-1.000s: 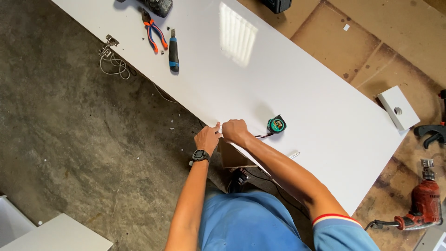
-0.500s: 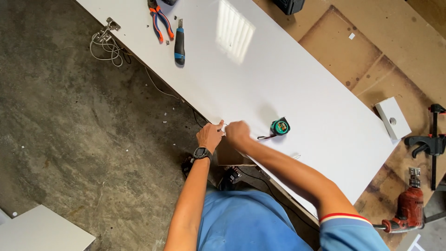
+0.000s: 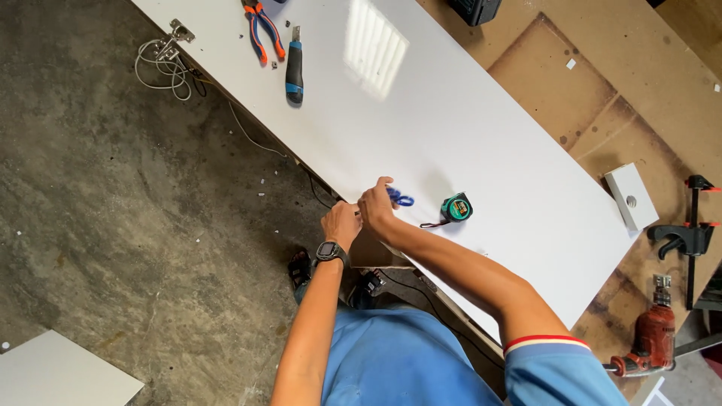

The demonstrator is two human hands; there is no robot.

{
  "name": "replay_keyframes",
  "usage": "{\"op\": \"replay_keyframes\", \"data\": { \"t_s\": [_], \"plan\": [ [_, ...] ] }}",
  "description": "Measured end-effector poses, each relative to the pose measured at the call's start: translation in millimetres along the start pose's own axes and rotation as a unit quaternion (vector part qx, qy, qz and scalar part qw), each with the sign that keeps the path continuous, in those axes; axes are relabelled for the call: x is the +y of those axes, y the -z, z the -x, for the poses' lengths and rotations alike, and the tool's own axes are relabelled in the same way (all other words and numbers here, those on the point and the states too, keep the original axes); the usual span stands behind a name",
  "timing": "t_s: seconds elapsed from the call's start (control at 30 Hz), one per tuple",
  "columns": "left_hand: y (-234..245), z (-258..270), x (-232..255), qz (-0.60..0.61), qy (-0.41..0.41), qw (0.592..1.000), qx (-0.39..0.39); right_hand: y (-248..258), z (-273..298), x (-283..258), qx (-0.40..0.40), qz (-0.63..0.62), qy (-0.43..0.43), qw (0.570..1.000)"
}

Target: Installing hinges onto a white cabinet door using a drill and applying screw covers.

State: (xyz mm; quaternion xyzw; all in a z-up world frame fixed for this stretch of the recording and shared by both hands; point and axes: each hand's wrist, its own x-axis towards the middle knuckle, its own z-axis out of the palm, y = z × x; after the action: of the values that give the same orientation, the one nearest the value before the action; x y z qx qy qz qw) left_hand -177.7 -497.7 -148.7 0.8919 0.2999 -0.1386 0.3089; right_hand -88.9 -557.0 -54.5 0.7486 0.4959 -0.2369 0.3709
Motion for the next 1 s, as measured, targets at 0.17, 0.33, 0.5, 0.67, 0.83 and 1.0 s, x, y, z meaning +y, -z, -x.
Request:
{"op": "replay_keyframes", "data": {
  "t_s": [0.17, 0.33, 0.5, 0.67, 0.83, 1.0],
  "plan": [
    [25.9, 15.7, 21.8, 0.038, 0.023, 0.999, -0.013, -88.9, -43.7, 24.4, 0.145, -0.087, 0.025, 0.985],
    [22.9, 14.7, 18.0, 0.026, 0.017, 1.000, 0.005, -130.2, -63.8, 29.6, 0.235, -0.056, 0.067, 0.968],
    [24.3, 13.1, 19.0, 0.011, -0.002, 1.000, 0.007, -84.0, -27.2, 65.8, 0.148, -0.259, 0.037, 0.954],
    [24.6, 10.2, 24.8, -0.001, 0.022, 1.000, -0.019, -96.9, -59.5, 82.5, 0.088, -0.339, 0.049, 0.935],
    [22.2, 16.1, 21.9, -0.006, 0.011, 1.000, 0.002, -76.9, -44.2, 65.3, 0.021, -0.329, 0.043, 0.943],
    [23.6, 17.8, 24.0, 0.001, 0.026, 1.000, -0.002, -121.6, -60.8, -4.7, 0.190, -0.160, 0.007, 0.969]
  ]
}}
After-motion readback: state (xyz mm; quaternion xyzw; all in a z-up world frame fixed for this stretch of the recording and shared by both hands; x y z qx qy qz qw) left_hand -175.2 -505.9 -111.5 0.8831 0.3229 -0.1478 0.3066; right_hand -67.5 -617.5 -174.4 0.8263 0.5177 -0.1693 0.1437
